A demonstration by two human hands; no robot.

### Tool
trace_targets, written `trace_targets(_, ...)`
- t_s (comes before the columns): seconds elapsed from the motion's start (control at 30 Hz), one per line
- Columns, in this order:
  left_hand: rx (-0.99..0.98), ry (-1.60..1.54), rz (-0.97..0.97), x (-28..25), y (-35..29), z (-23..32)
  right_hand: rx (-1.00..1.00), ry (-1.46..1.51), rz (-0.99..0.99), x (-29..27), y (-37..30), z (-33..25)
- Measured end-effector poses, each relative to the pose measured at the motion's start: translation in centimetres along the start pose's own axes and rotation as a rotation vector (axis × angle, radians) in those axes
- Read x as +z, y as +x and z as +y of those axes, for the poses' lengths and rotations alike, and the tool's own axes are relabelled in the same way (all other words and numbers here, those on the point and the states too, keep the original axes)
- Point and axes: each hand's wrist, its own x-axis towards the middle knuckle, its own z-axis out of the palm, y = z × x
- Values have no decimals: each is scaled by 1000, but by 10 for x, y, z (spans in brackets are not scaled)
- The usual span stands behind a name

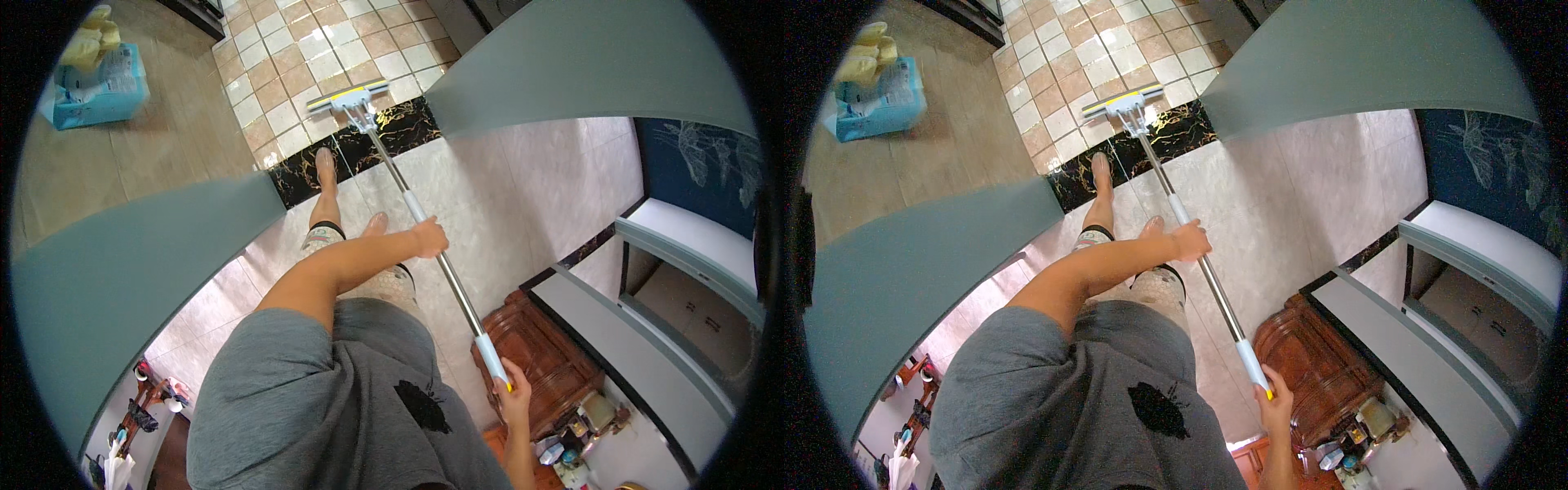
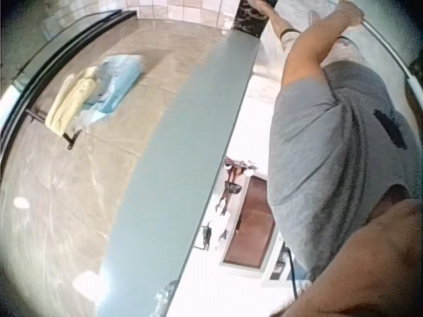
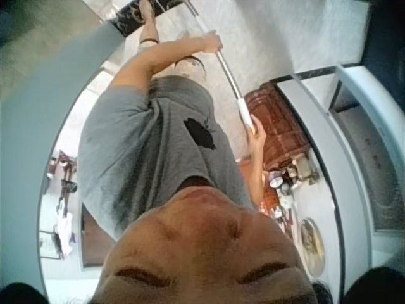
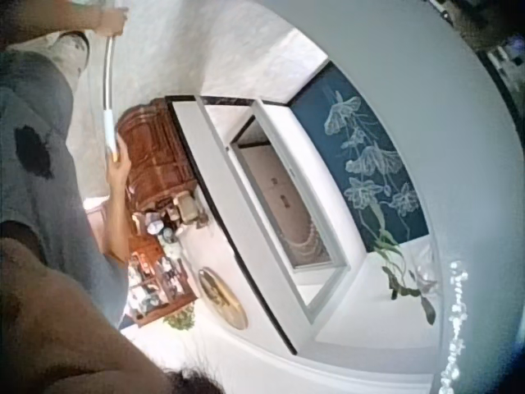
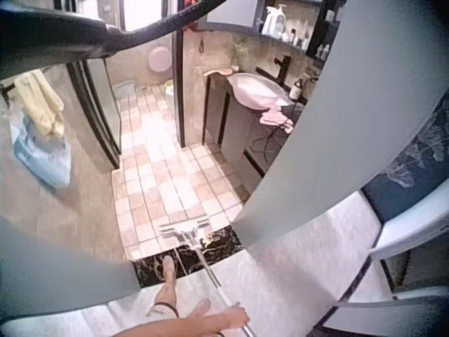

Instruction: The person mops a tiled bathroom floor using a flat mop. They move the mop back and forth across the tiles, navigating around a toilet, a green bucket, and a pink basin. The person dips the mop into a blue bucket to wet it and continues cleaning the floor area.

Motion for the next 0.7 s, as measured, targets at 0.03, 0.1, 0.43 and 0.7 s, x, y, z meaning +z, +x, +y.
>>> trace_targets(0.03, 28, 9, -20, 1, 8, 16, 58, -16, 11, -9, -10, 9)
trace_targets(0.1, 84, 9, -26, 6, 24, 35, 57, -44, 28, -13, -26, 27)
trace_targets(0.43, 205, -149, -243, 3, 20, 91, 75, -360, -142, -27, -75, -12)
trace_targets(0.7, 270, -418, -60, -8, -7, 130, -14, -661, -101, -84, -96, -79)
